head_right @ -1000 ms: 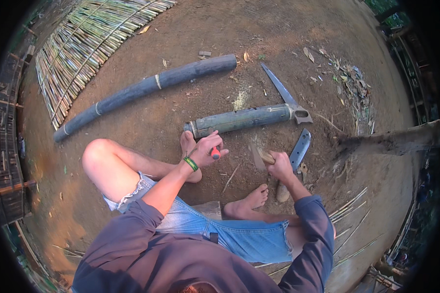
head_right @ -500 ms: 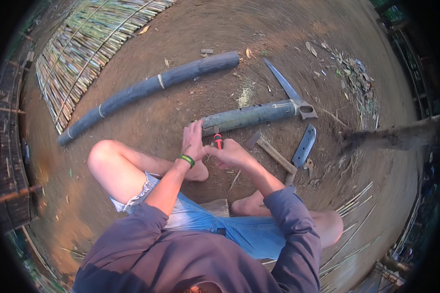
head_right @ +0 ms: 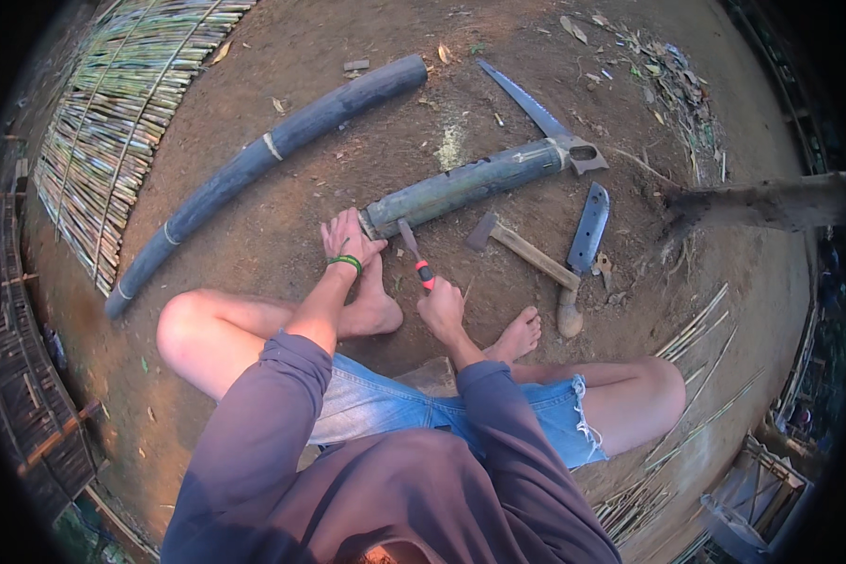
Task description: The person sits on the ground and uses a chisel and a small axe to split a section of bamboo. They position the chisel on the bamboo, strike it with the axe to drive it in, and then pry the bamboo apart to create flat planks.
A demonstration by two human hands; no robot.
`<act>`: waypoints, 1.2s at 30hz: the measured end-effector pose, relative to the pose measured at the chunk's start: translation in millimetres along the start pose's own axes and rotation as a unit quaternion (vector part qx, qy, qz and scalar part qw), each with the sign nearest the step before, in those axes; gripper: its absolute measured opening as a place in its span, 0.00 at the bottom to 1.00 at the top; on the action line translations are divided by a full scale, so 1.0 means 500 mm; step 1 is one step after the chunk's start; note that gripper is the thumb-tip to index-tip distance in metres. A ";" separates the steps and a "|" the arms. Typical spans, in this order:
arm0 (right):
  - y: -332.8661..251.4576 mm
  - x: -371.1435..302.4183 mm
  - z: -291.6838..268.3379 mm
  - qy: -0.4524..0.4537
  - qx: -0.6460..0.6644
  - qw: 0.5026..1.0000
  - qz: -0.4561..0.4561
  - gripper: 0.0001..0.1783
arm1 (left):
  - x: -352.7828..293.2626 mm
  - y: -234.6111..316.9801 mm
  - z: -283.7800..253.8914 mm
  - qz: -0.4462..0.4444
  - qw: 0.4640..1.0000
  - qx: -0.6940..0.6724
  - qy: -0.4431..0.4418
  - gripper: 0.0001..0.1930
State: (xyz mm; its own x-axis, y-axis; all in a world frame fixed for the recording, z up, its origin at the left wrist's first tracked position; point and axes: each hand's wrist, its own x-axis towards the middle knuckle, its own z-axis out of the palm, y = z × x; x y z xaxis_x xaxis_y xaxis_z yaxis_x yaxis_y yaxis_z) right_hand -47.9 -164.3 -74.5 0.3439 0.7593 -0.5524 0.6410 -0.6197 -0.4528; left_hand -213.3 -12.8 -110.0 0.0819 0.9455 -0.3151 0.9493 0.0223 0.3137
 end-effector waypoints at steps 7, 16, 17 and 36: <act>0.055 0.049 -0.018 -0.204 0.309 0.927 0.055 0.11 | -0.007 -0.008 0.008 -0.010 1.000 -0.006 -0.015 0.52; 0.011 0.012 0.028 -0.401 0.679 0.605 0.112 0.17 | -0.013 -0.002 0.005 -0.037 0.999 -0.025 -0.032 0.54; 0.009 0.016 0.024 -0.387 0.635 0.658 0.114 0.17 | -0.012 -0.003 0.003 -0.037 0.998 -0.028 -0.033 0.55; -0.063 0.225 -0.015 -0.411 0.501 0.751 0.128 0.18 | -0.009 0.004 0.046 -0.044 0.995 -0.077 0.041 0.50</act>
State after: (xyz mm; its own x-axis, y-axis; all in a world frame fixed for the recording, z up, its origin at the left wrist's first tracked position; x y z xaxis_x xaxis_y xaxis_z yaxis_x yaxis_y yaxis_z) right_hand -24.3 -57.6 -117.3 -0.4361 0.4663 -0.7697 -0.3531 -0.8754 -0.3302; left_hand -204.7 -24.6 -128.7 -0.0313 0.9607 -0.2756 0.8930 0.1508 0.4239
